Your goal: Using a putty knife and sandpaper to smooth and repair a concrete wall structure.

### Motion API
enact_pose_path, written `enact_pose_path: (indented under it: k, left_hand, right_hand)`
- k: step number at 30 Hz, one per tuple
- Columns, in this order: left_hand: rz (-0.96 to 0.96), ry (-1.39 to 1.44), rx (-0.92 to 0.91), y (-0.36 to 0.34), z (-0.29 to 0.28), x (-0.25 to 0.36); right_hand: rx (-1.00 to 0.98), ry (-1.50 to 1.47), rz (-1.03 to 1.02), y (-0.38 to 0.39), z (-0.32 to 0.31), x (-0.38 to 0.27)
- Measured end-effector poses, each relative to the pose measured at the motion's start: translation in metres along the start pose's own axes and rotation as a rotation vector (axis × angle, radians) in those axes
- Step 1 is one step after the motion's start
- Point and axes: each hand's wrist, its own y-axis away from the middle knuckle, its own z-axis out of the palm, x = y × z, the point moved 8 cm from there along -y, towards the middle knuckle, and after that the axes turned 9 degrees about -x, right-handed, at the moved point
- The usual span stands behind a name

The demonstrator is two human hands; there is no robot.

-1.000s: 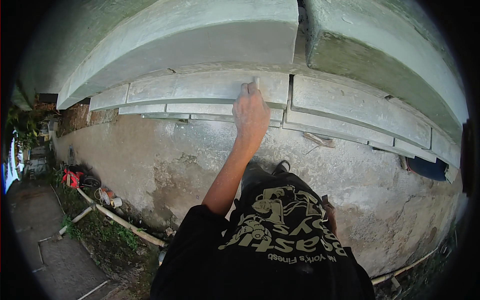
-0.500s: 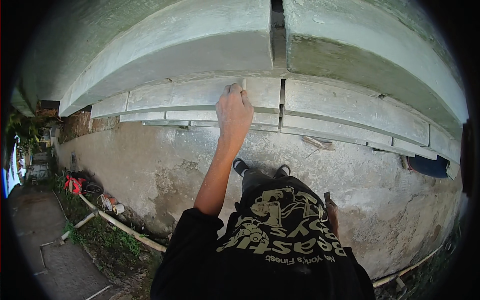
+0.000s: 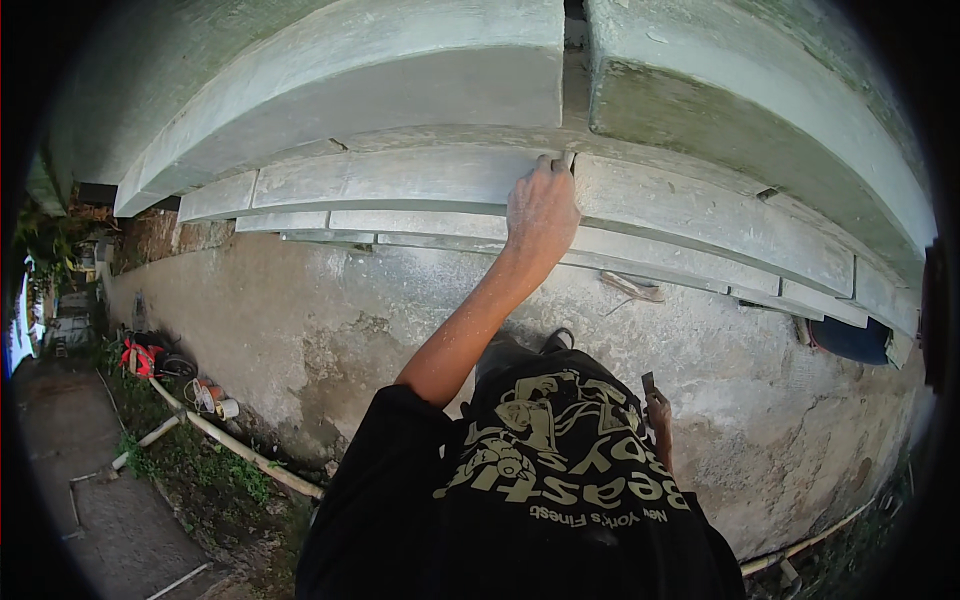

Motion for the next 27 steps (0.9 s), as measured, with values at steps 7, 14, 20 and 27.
enact_pose_path:
  k: [7,14,20,27]
  left_hand:
    - [0.049,0.62,-0.006,0.056,-0.003,0.017]
    - [-0.143,1.545,-0.575,0.101,0.08,0.052]
    - [-0.14,1.579,-0.706,0.12,0.089,0.076]
    - [-0.219,1.556,-0.721,0.139,0.102,0.092]
  right_hand:
    - [0.236,0.172,-0.27,0.073,-0.006,-0.15]
    - [0.128,-0.328,-0.72,0.2,0.037,-0.336]
    - [0.265,0.098,-0.883,0.236,0.071,-0.389]
    - [0.178,0.161,-1.014,0.273,0.067,-0.377]
